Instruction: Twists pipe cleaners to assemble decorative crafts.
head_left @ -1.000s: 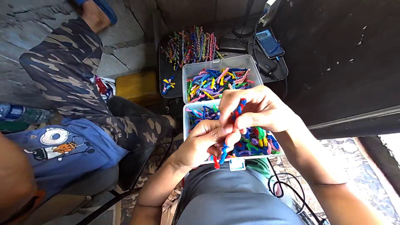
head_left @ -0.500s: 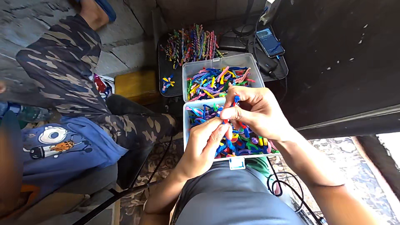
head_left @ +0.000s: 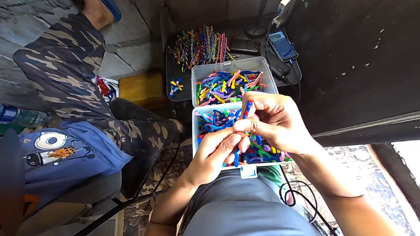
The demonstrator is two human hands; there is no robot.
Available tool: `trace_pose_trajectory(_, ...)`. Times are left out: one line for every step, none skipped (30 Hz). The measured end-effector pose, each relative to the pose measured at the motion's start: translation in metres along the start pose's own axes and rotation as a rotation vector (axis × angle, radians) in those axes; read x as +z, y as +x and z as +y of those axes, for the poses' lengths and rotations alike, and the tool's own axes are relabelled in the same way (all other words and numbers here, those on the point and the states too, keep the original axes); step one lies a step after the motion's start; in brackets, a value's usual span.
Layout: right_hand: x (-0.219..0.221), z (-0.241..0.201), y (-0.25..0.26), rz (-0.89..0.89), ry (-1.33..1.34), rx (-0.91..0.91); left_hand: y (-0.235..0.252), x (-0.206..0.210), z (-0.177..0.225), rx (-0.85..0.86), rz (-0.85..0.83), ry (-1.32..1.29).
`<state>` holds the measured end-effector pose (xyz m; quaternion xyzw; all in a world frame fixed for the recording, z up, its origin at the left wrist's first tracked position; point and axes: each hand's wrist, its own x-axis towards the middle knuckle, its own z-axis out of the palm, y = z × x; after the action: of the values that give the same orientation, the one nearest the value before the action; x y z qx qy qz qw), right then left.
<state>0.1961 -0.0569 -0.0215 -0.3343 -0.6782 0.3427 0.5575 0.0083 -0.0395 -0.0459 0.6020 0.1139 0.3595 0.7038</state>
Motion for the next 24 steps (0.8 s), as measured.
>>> trace_pose_trajectory(0.002,0.000,0.000,0.021,-0.025,-0.001,-0.001,0.001,-0.001,0.076,0.043,0.216)
trace_pose_trajectory(0.003,-0.001,-0.001,0.044,-0.056,0.000,-0.001,0.002,-0.002,0.156,0.099,0.431)
trace_pose_trajectory(0.005,-0.001,-0.001,0.070,-0.098,-0.001,-0.001,0.003,-0.005,0.242,0.168,0.651)
trace_pose_trajectory(0.007,-0.001,-0.001,0.094,-0.141,-0.008,0.000,0.004,-0.008,0.317,0.232,0.852)
trace_pose_trajectory(0.009,-0.001,-0.001,0.109,-0.172,-0.016,0.001,0.005,-0.009,0.361,0.272,0.994)
trace_pose_trajectory(0.009,-0.001,-0.001,0.108,-0.174,-0.017,0.001,0.005,-0.009,0.371,0.283,1.003)
trace_pose_trajectory(0.008,-0.001,-0.001,0.088,-0.141,-0.004,0.000,0.005,-0.008,0.343,0.255,0.887)
trace_pose_trajectory(0.006,-0.002,-0.001,0.053,-0.075,0.014,-0.002,0.003,-0.005,0.284,0.195,0.698)
trace_pose_trajectory(0.003,-0.002,-0.001,0.001,0.015,0.031,-0.004,0.002,-0.001,0.201,0.116,0.472)
trace_pose_trajectory(0.001,-0.002,-0.002,-0.058,0.103,0.042,-0.005,0.001,0.003,0.109,0.036,0.226)
trace_pose_trajectory(-0.001,-0.001,-0.002,-0.127,0.174,0.045,-0.006,0.000,0.005,0.022,-0.037,-0.029)
trace_pose_trajectory(-0.002,0.000,-0.003,-0.184,0.240,0.037,-0.006,-0.001,0.006,-0.056,-0.105,-0.272)
trace_pose_trajectory(-0.001,0.000,-0.004,-0.216,0.299,0.019,-0.006,-0.001,0.006,-0.118,-0.168,-0.476)
trace_pose_trajectory(0.000,0.001,-0.006,-0.214,0.320,-0.006,-0.005,-0.001,0.006,-0.159,-0.224,-0.603)
trace_pose_trajectory(0.002,0.001,-0.008,-0.183,0.302,-0.033,-0.005,-0.001,0.005,-0.181,-0.253,-0.656)
trace_pose_trajectory(0.003,-0.001,-0.010,-0.138,0.259,-0.052,-0.004,0.000,0.004,-0.178,-0.261,-0.639)
trace_pose_trajectory(0.005,-0.003,-0.012,-0.089,0.197,-0.058,-0.004,0.000,0.004,-0.155,-0.249,-0.565)
trace_pose_trajectory(0.007,-0.005,-0.014,-0.042,0.133,-0.059,-0.004,0.000,0.004,-0.110,-0.217,-0.443)
trace_pose_trajectory(0.009,-0.007,-0.016,0.003,0.080,-0.055,-0.004,0.001,0.004,-0.049,-0.174,-0.281)
trace_pose_trajectory(0.010,-0.008,-0.017,0.037,0.039,-0.045,-0.004,0.001,0.005,0.018,-0.120,-0.090)
trace_pose_trajectory(0.011,-0.008,-0.018,0.066,0.012,-0.032,-0.004,0.003,0.004,0.085,-0.067,0.094)
trace_pose_trajectory(0.013,-0.007,-0.018,0.090,-0.007,-0.022,-0.003,0.005,0.003,0.150,-0.017,0.259)
trace_pose_trajectory(0.014,-0.006,-0.018,0.110,-0.021,-0.019,-0.003,0.006,0.002,0.205,0.031,0.403)
trace_pose_trajectory(0.015,-0.005,-0.018,0.128,-0.037,-0.017,-0.003,0.008,0.001,0.244,0.073,0.521)
